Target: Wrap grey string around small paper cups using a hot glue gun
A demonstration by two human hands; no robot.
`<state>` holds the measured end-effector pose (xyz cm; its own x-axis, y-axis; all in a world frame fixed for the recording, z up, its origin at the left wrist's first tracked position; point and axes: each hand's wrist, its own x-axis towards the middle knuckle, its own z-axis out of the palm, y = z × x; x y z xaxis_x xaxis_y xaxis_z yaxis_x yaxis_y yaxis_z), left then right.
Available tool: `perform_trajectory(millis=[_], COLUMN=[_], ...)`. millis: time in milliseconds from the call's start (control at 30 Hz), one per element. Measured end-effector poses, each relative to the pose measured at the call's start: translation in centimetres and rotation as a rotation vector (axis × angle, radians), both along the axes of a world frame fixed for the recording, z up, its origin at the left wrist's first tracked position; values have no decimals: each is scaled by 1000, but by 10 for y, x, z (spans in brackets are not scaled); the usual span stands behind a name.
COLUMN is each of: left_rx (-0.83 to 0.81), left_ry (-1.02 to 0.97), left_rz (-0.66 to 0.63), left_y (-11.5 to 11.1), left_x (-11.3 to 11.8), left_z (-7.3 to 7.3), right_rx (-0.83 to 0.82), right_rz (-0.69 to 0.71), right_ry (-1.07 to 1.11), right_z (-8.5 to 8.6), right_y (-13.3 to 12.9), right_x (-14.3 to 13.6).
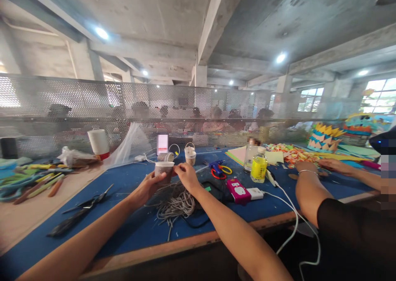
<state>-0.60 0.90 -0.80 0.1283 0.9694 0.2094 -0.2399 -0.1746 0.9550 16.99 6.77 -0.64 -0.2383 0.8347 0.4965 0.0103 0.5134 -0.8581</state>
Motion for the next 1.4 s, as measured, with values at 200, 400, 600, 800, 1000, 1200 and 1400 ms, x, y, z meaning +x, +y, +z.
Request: perform_trajectory(millis=[200,400,600,800,1000,1200,1400], left_rx=[3,-16,-25,-32,-41,-37,-47], left_ry=[4,11,39,69,42,48,18], left_rz=[46,135,150,194,194,204,231], left_y=[-1,1,7,7,6,6,8], left_x=[0,2,1,1,2,0,-1], left_z=[3,2,-8,-7,-5,-6,-6], right_rx=[-6,7,55,92,98,113,221], right_rz=[9,5,-19,-22,20,17,-28], right_ry=[5,-13,-73,-109,-59,-70,-127], right_z=[-1,-2,-1,-5,-2,0,4], right_y=[0,2,-1,-1,-4,-8,-15], right_x=[0,3,2,0,0,2,3])
